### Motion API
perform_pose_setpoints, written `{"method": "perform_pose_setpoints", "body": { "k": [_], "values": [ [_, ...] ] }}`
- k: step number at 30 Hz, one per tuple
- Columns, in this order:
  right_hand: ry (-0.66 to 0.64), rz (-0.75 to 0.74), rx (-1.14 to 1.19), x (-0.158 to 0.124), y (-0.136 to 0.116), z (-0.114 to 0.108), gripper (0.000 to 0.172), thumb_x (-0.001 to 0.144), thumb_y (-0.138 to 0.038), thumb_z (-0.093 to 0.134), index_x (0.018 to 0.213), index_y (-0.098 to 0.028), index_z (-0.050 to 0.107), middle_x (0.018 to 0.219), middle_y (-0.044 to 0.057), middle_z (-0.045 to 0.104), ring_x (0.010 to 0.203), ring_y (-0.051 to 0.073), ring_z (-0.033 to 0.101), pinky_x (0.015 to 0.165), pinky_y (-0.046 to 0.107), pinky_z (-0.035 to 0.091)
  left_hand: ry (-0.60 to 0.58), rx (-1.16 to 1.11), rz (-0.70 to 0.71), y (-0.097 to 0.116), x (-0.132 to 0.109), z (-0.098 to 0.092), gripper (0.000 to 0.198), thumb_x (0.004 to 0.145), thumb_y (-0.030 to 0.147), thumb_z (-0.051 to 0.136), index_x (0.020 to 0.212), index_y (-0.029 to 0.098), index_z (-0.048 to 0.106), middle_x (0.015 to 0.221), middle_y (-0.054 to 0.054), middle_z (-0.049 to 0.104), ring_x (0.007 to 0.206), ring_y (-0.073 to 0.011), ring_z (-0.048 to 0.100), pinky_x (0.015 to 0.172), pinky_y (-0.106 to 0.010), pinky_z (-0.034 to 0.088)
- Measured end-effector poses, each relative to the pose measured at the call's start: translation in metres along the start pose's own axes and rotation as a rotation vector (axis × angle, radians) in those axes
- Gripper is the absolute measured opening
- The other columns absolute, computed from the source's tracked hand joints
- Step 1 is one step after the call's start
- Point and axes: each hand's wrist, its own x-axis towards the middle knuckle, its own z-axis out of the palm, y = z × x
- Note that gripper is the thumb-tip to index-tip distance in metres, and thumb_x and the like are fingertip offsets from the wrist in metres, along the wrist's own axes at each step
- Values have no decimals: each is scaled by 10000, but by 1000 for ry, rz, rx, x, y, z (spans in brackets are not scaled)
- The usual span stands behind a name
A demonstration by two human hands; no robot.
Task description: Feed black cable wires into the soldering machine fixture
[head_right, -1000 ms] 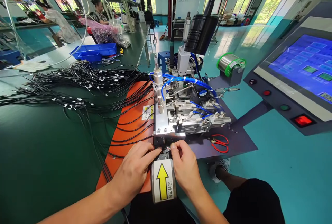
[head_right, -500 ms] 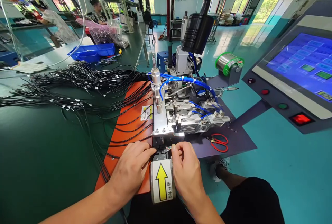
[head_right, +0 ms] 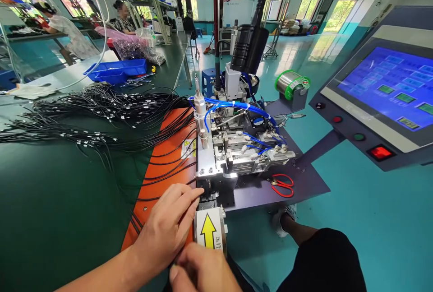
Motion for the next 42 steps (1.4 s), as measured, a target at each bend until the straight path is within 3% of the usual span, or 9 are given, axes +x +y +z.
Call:
{"method": "perform_pose_setpoints", "body": {
  "k": [5, 10, 13, 19, 23, 28, 35, 39, 42],
  "values": [
    [141, -14, -77, 5, -33, -58, 282, 972, -332, 461, 773, -195, 606, 655, -27, 559, 593, 120, 471, 561, 209, 374, -2, -104, 108, 2, -1, -1, 185, 994, 160, 489, 1154, 170, 581, 901, -46, 640, 823, -189, 555, 764, -341, 433],
    [197, 29, -109, 5, -39, -76, 319, 1011, -405, 446, 856, -209, 645, 771, -10, 633, 693, 140, 528, 622, 217, 405, -120, -157, 153, 0, -1, 0, 148, 992, 178, 486, 1063, 178, 616, 917, -60, 627, 832, -199, 527, 748, -349, 408],
    [183, 38, -75, 3, -36, -79, 308, 1006, -401, 475, 835, -207, 643, 778, -12, 626, 704, 134, 526, 630, 213, 402, -168, -172, 161, -1, 0, -1, 153, 978, 147, 485, 1025, 184, 626, 898, -55, 607, 815, -196, 498, 725, -336, 395],
    [14, 232, 209, -6, -28, -78, 259, 954, -377, 556, 778, -187, 571, 578, -61, 457, 470, 77, 391, 447, 202, 287, -272, -212, 149, 2, 4, -7, 167, 943, 78, 460, 926, 174, 595, 872, -54, 569, 803, -199, 475, 701, -318, 400],
    [-69, 364, 333, -10, -13, -63, 244, 895, -389, 611, 781, -186, 536, 573, -39, 541, 403, 66, 402, 404, 196, 254, -242, -211, 117, 5, 3, -7, 157, 962, 85, 440, 933, 171, 568, 887, -57, 565, 787, -189, 479, 677, -295, 414],
    [-123, 227, 152, -16, 3, -45, 193, 851, -336, 656, 786, -155, 639, 602, -18, 545, 541, 98, 453, 505, 210, 317, -235, -217, 94, 5, -1, 2, 155, 970, 101, 444, 994, 180, 575, 924, -53, 573, 781, -176, 496, 685, -279, 440],
    [102, 96, -75, -21, -8, -70, 252, 922, -407, 588, 847, -203, 715, 737, 10, 667, 658, 146, 569, 605, 217, 445, -202, -201, 20, 2, -2, 10, 186, 1015, 209, 446, 911, 182, 597, 836, -37, 572, 771, -173, 521, 683, -280, 438],
    [415, 39, -146, -21, -4, -80, 228, 932, -434, 599, 960, -237, 709, 803, 14, 691, 684, 158, 625, 593, 214, 495, -188, -167, 17, 0, -3, 13, 223, 1025, 225, 424, 895, 174, 599, 806, -34, 571, 745, -170, 523, 677, -286, 440],
    [588, -106, -221, -17, 2, -78, 196, 937, -367, 619, 1078, -243, 676, 825, 13, 665, 686, 154, 626, 613, 224, 514, -162, -144, 21, -1, -4, 15, 228, 1025, 220, 420, 878, 175, 588, 790, -29, 562, 725, -164, 518, 657, -281, 433]
  ]
}}
